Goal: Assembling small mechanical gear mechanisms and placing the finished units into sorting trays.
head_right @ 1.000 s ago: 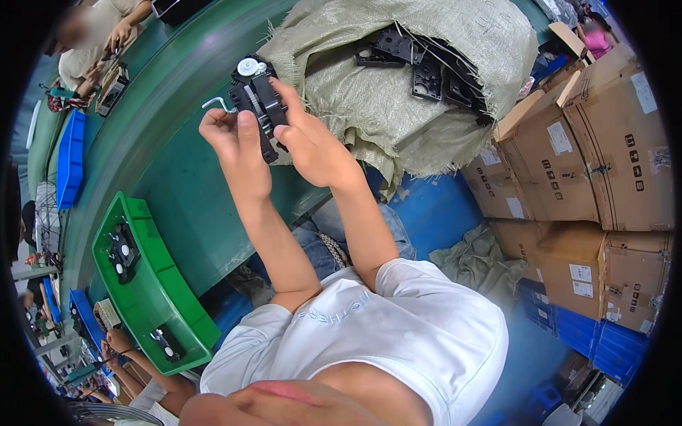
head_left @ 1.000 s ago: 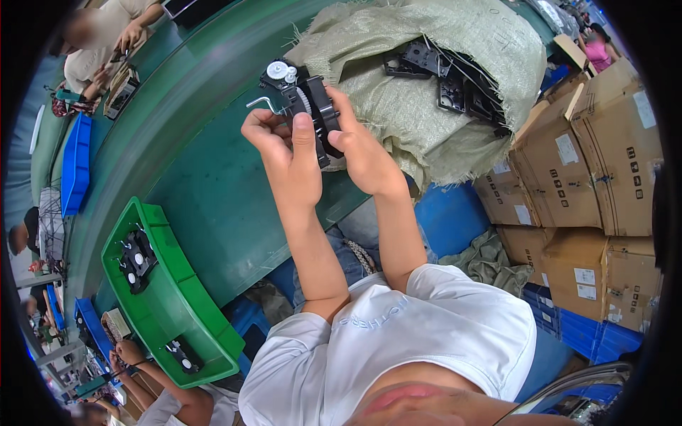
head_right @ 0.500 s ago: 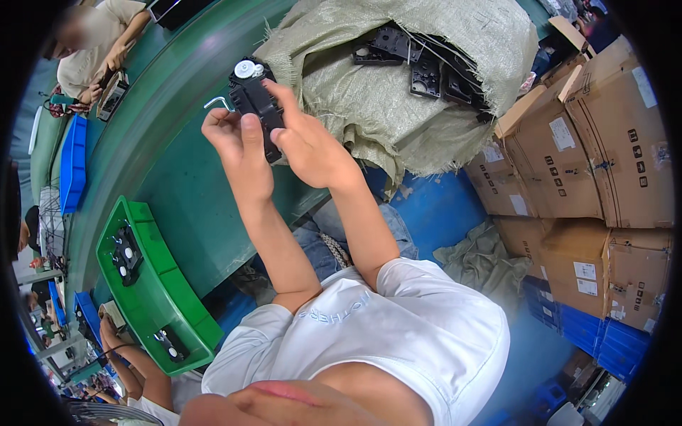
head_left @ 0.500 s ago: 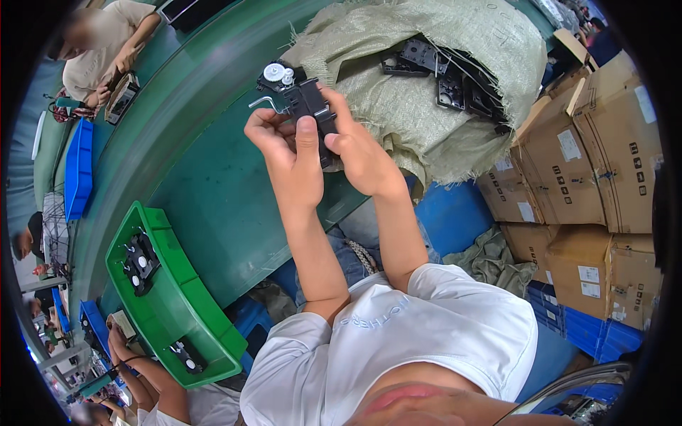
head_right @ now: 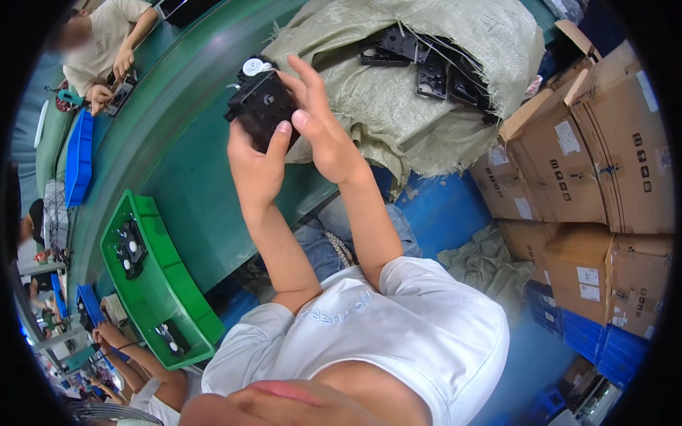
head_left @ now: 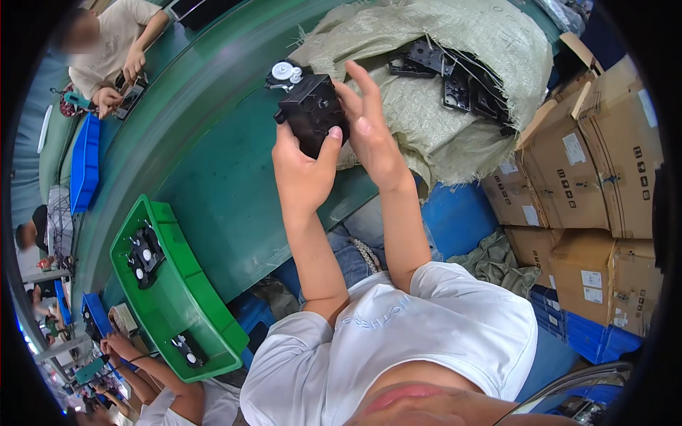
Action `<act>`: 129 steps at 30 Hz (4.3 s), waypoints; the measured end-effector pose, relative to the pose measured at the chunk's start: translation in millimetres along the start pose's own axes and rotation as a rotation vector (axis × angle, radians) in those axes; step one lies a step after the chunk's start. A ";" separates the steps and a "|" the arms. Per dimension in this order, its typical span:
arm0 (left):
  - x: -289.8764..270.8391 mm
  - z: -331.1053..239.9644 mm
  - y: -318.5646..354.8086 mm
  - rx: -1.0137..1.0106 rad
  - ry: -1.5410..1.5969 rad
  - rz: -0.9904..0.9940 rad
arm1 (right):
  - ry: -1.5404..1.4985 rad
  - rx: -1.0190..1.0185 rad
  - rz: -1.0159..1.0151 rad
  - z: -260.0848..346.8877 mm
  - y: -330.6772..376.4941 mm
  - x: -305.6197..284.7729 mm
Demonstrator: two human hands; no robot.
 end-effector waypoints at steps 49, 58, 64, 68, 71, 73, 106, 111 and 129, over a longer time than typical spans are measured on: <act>-349.2 -92.9 256.7 -1.048 -1.549 0.024 | -0.084 0.281 0.036 -43.9 -17.5 -37.4; -348.3 -105.6 247.8 -0.973 -1.448 0.090 | -0.097 0.291 0.014 -42.3 -16.3 -39.6; -365.5 -140.4 249.9 -0.738 -1.652 0.012 | -0.119 0.294 0.025 -45.6 -19.5 -41.9; -338.5 -146.2 226.7 -0.642 -1.777 0.007 | -0.101 0.297 0.012 -43.4 -20.5 -43.4; -274.0 -147.4 180.8 -0.466 -1.570 -0.169 | -0.082 0.266 -0.034 -33.6 -15.5 -48.6; -244.0 -141.3 171.5 -0.234 -1.183 -0.332 | -0.110 0.274 0.005 -33.6 -13.4 -45.4; 40.6 -24.2 -13.4 0.267 0.368 -0.023 | 0.063 0.069 0.080 -13.0 0.2 -12.8; 34.6 -18.6 -10.2 0.218 0.595 -0.038 | 0.021 0.097 0.097 -18.8 1.8 -7.7; 64.0 3.6 7.2 -0.079 0.638 0.343 | -0.121 0.104 0.459 -14.4 9.2 17.8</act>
Point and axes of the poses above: each hand's wrist, its own y-axis away from the middle knuckle, its own x-axis out of the palm, z = x × y, the point moved 9 cm from there along -y, towards the middle knuckle, and after that the axes turned 13 degrees about x, right-handed, at the moved point
